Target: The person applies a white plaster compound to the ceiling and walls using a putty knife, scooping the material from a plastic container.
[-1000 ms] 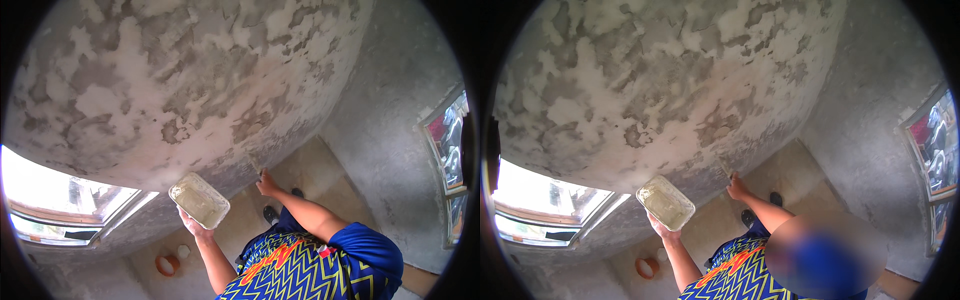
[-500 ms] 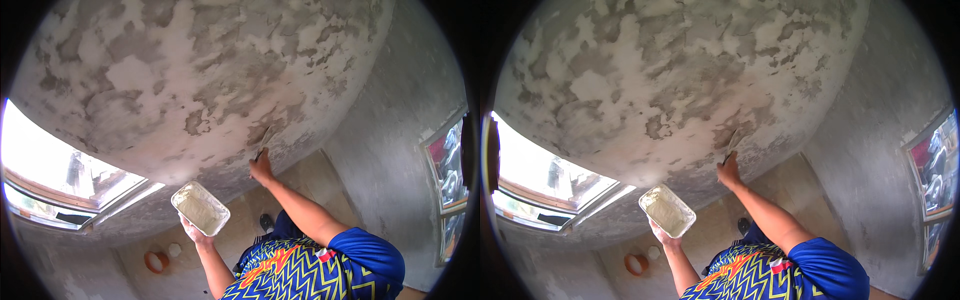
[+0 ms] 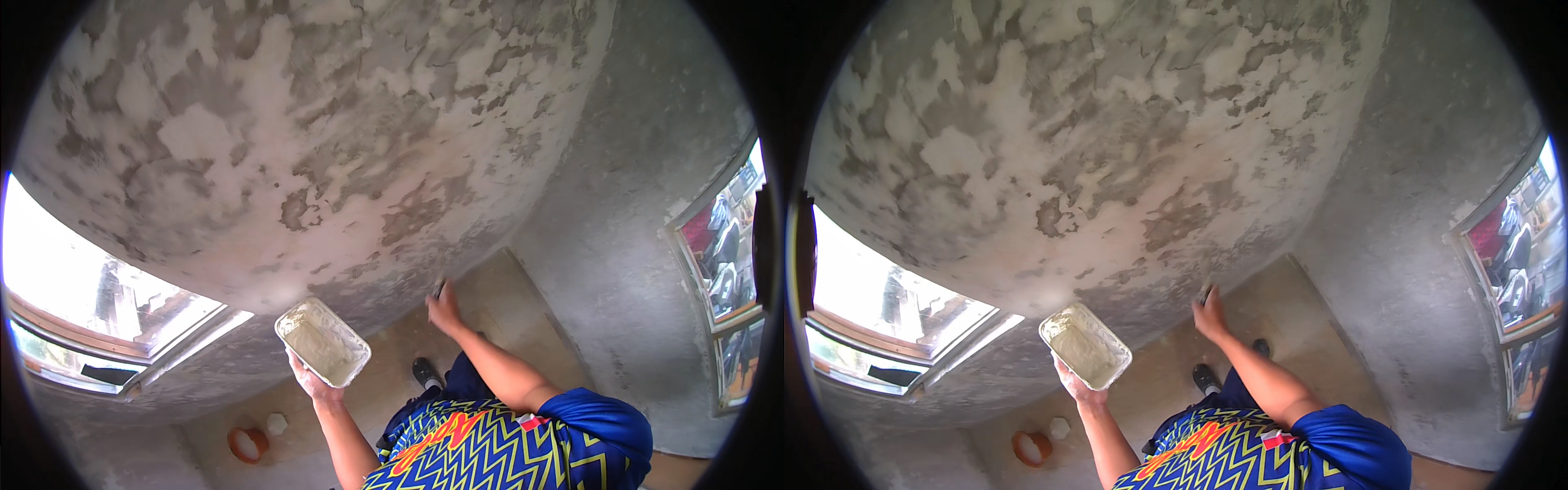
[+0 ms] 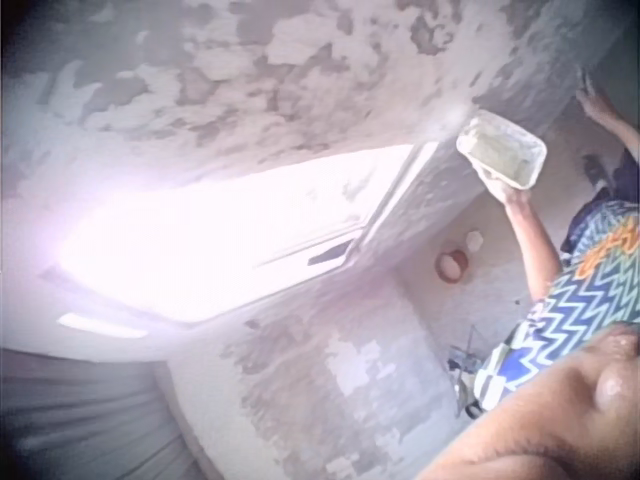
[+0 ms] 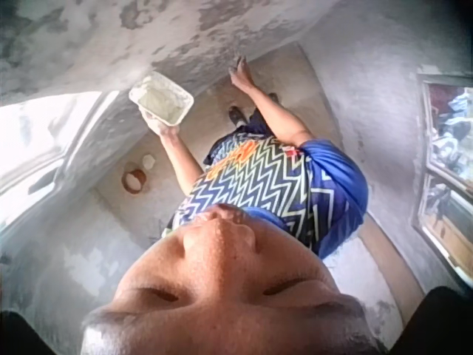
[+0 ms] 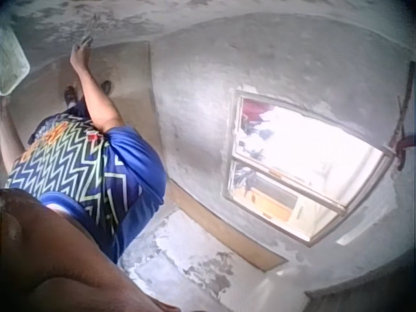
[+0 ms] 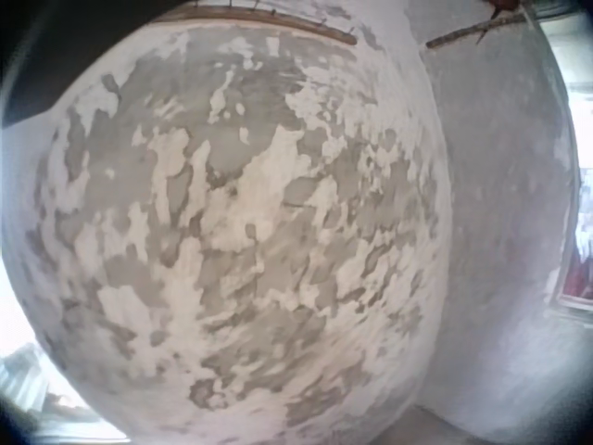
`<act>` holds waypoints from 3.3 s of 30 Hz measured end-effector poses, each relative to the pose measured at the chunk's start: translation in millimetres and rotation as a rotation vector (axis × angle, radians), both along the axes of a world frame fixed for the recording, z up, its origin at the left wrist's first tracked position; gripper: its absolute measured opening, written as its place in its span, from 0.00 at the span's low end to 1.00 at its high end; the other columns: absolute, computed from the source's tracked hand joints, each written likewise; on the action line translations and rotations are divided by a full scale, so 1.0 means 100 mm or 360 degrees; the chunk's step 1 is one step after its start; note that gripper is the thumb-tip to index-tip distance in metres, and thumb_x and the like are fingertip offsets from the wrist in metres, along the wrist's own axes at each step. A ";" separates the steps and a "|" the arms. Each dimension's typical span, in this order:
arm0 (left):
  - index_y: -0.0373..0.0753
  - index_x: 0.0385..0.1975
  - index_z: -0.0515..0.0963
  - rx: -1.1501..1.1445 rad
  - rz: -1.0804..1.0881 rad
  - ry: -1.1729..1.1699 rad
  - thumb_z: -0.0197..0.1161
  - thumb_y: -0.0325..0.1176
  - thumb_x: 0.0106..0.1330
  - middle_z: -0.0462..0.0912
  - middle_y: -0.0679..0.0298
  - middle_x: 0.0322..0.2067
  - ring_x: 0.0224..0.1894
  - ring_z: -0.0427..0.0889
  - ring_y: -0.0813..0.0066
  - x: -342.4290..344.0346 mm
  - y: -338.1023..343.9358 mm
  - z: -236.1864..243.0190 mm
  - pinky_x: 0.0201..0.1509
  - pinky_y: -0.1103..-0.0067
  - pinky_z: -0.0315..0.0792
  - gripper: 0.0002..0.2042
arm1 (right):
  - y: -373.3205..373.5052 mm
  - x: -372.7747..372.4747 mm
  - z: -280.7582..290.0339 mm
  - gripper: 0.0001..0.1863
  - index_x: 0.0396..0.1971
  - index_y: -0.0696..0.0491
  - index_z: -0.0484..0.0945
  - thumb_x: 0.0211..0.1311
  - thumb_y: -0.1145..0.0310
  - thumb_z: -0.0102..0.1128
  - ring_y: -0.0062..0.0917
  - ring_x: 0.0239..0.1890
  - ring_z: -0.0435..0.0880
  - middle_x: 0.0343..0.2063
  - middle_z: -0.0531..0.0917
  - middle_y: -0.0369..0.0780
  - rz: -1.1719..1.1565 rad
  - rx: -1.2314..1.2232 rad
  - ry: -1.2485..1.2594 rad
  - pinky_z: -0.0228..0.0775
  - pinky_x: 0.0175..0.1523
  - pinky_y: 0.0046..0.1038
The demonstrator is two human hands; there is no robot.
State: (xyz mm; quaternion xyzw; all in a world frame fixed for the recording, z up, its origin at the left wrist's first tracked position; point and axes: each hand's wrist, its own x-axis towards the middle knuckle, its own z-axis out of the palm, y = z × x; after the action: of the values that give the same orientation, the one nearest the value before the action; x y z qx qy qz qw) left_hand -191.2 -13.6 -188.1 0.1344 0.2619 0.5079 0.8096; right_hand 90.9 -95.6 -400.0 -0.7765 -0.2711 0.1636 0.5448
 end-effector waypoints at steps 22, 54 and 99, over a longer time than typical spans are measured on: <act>0.42 0.71 0.68 0.0203 -0.0407 0.0098 0.48 0.61 0.77 0.76 0.60 0.64 0.63 0.76 0.57 0.63 0.23 -0.16 0.66 0.59 0.72 0.33 | 0.11 0.44 1.06 0.21 0.53 0.62 0.64 0.62 0.73 0.57 0.42 0.21 0.84 0.29 0.81 0.52 0.0237 -0.0097 0.0265 0.75 0.25 0.43; 0.43 0.67 0.71 0.0096 -0.0117 0.0005 0.48 0.56 0.78 0.78 0.61 0.62 0.60 0.79 0.59 0.27 0.10 0.02 0.63 0.58 0.75 0.28 | 0.46 0.54 2.12 0.24 0.58 0.62 0.55 0.66 0.78 0.53 0.26 0.13 0.74 0.21 0.74 0.40 -0.0137 0.0568 0.0722 0.70 0.18 0.33; 0.40 0.72 0.66 0.0212 -0.0192 -0.0179 0.46 0.56 0.79 0.77 0.56 0.64 0.63 0.79 0.59 -0.14 0.09 0.28 0.67 0.60 0.74 0.31 | -0.09 -0.47 2.68 0.10 0.47 0.53 0.74 0.68 0.73 0.54 0.13 0.17 0.70 0.21 0.71 0.31 0.1627 -0.0177 0.1284 0.64 0.19 0.20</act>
State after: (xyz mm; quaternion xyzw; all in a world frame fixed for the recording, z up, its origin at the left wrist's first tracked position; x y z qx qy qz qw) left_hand -205.7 -5.0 -160.5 0.1747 0.1732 0.4813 0.8413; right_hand 43.7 -104.2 -132.4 -0.4544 -0.3714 0.6945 0.4163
